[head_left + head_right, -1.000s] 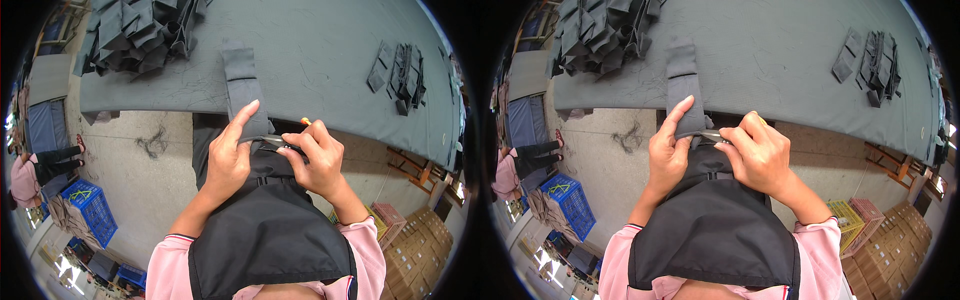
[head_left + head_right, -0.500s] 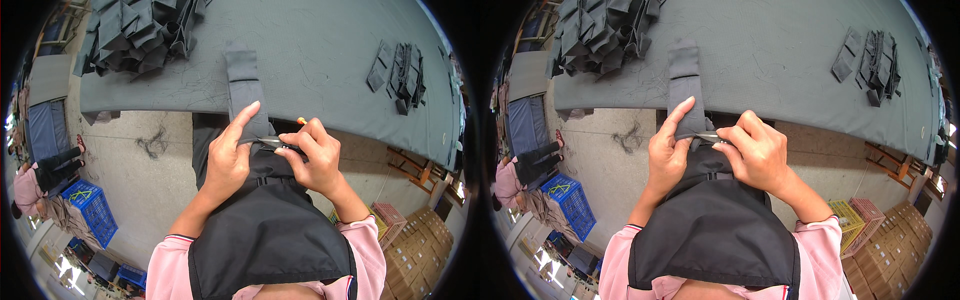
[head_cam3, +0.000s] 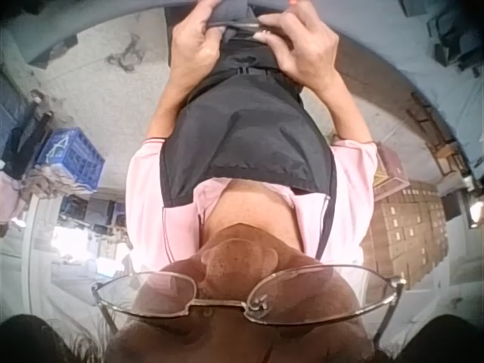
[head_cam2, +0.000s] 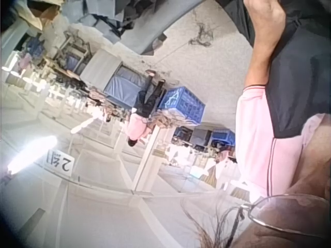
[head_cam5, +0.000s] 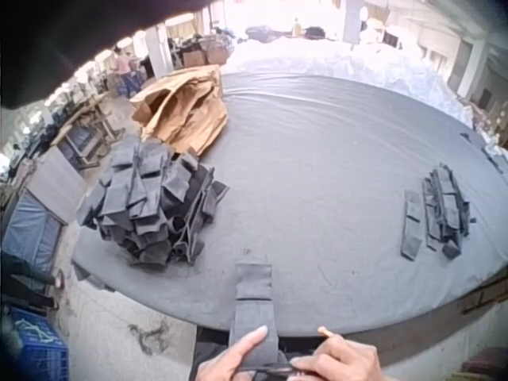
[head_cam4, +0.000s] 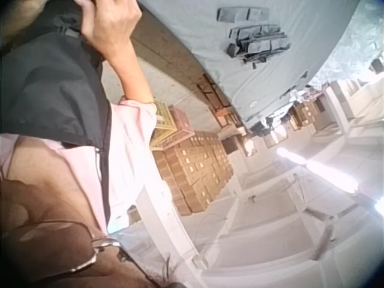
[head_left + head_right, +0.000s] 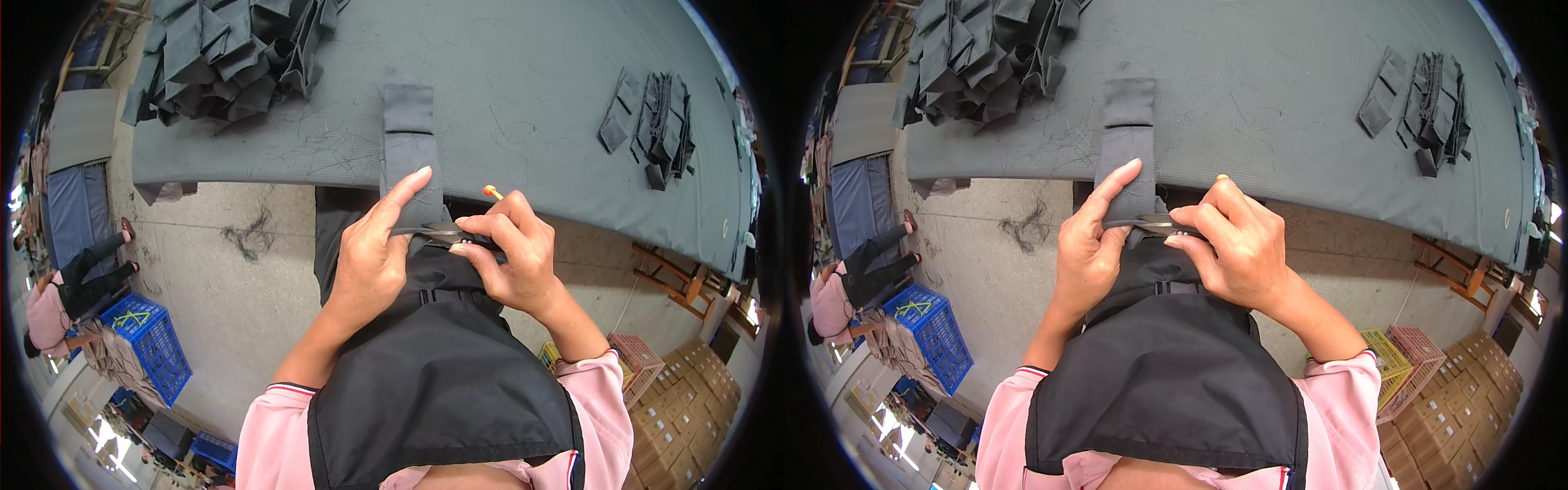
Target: Trimming excess threads and inspecting small black fabric components with snips.
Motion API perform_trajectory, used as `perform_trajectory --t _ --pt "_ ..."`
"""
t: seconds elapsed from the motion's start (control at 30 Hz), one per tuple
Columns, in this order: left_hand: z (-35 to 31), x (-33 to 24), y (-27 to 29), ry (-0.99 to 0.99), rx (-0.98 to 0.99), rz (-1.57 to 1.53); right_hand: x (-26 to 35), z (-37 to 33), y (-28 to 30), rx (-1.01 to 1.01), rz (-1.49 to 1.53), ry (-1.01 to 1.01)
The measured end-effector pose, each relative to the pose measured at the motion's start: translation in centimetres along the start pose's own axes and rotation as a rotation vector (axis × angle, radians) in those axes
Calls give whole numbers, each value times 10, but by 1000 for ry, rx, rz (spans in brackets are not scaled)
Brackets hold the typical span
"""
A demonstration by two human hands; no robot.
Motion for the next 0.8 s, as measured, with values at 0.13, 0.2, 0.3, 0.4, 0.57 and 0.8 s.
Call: perform_trajectory --t 0.13,0.2,0.3,0.4,0.57,0.8 --pt "-1 -2 0 30 4 -15 -2 -1 0 34 34 -63" --pt "-2 1 -2 77 27 -65 0 -2 1 30 20 -51" --pt "-4 5 -3 132 17 -145 2 -3 2 15 -4 -37" --pt "-5 9 -4 142 24 -182 4 -3 3 -1 -16 -36" --pt "-4 6 -4 154 30 -209 4 -5 2 -6 -48 -16" --pt "-2 7 -2 123 -28 -216 11 -5 5 -67 -157 155"
Point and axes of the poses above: each hand's wrist, its own z-axis towards the middle knuckle, its own y-axis out of the back of the hand, x = y × z, the point moved 7 cm from there along z, towards the middle knuckle, and after that the axes turned 4 degrees about -y, right-handed, at the moved point
